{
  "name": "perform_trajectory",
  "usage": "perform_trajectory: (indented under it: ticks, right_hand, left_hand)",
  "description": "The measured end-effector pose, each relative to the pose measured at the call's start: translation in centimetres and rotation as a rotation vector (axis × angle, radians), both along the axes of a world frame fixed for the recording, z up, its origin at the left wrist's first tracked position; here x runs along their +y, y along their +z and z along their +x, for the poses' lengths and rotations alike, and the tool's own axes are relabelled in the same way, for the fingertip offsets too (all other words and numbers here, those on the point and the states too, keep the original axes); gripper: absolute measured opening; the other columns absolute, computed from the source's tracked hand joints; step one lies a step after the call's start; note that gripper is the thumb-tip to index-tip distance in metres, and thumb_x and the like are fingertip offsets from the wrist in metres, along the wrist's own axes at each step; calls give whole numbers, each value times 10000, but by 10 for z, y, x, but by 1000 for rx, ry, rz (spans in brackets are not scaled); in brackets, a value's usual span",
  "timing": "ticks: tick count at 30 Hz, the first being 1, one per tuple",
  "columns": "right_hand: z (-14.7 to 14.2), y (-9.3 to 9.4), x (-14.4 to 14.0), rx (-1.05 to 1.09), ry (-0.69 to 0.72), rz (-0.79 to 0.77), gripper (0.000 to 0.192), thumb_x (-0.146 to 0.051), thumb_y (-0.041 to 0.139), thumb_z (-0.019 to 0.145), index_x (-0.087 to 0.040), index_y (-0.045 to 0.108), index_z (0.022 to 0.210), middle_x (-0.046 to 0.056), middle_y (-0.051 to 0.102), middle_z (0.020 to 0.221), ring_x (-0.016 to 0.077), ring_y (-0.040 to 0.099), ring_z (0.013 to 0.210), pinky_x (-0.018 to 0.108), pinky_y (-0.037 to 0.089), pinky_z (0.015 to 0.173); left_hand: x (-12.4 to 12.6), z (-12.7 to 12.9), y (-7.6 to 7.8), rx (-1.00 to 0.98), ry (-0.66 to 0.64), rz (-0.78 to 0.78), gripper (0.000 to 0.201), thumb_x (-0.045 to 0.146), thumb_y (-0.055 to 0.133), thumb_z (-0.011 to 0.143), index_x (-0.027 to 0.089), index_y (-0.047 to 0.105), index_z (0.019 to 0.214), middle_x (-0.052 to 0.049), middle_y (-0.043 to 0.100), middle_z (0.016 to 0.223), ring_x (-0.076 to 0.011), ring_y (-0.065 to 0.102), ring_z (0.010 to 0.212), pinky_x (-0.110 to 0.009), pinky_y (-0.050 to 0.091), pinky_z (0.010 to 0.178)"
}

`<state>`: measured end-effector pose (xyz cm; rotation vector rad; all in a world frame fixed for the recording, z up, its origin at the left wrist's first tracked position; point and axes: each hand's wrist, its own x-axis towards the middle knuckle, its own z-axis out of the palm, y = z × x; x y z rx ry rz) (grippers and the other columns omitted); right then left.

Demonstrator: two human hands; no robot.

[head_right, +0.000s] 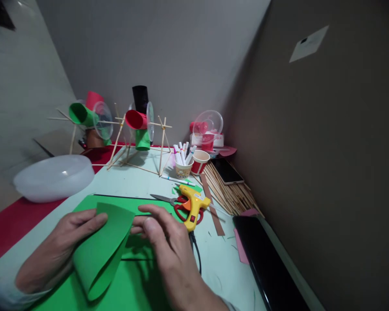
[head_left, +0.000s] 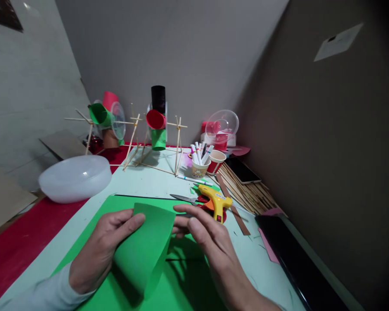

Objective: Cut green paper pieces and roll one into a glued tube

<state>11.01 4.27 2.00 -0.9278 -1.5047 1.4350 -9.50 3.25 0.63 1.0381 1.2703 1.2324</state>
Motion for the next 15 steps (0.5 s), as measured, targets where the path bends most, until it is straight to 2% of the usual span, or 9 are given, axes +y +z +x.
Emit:
perform_trajectory:
  ticks: [2,4,9,13,15]
  right_hand:
    - [1,1,2,89,33,-18,343,-472,570,919,-229,639,1152,52,700,1023,170,664,945,269,506,864]
    - [0,1,1,100,70,-14,337,-441,646,868,-223,648,1124,58,698,1032,178,661,952,273,514,843]
    - [-6,-2,-3,11,104,-20,377,-398,716,787,-211,659,1109,66,697,1055,209,648,948,339,503,872]
    - [-6,-1,-4,5,94,-42,351,-398,703,805,-205,658,1095,68,695,1075,202,646,942,340,502,874]
    - [-3,0,0,34,93,-29,309,-401,680,843,-217,661,1090,59,702,1063,191,647,954,316,500,862]
  left_hand:
    - [1,2,1,-269,-82,-142,224,360,814,700,156,721,714,-16,682,616,-159,634,571,-247,546,586]
    - [1,5,1,-409,-137,-195,206,318,833,688,144,733,736,-26,700,630,-153,650,579,-247,560,619]
    - [-5,8,-2,-478,-194,-224,196,308,815,723,130,733,722,-42,711,630,-138,654,555,-214,547,562]
    - [-5,7,-4,-473,-203,-261,209,302,823,714,121,743,783,-70,738,698,-146,666,580,-225,555,576]
    - [-2,5,-4,-495,-178,-278,189,286,836,697,134,736,749,-49,725,668,-141,663,576,-227,560,585]
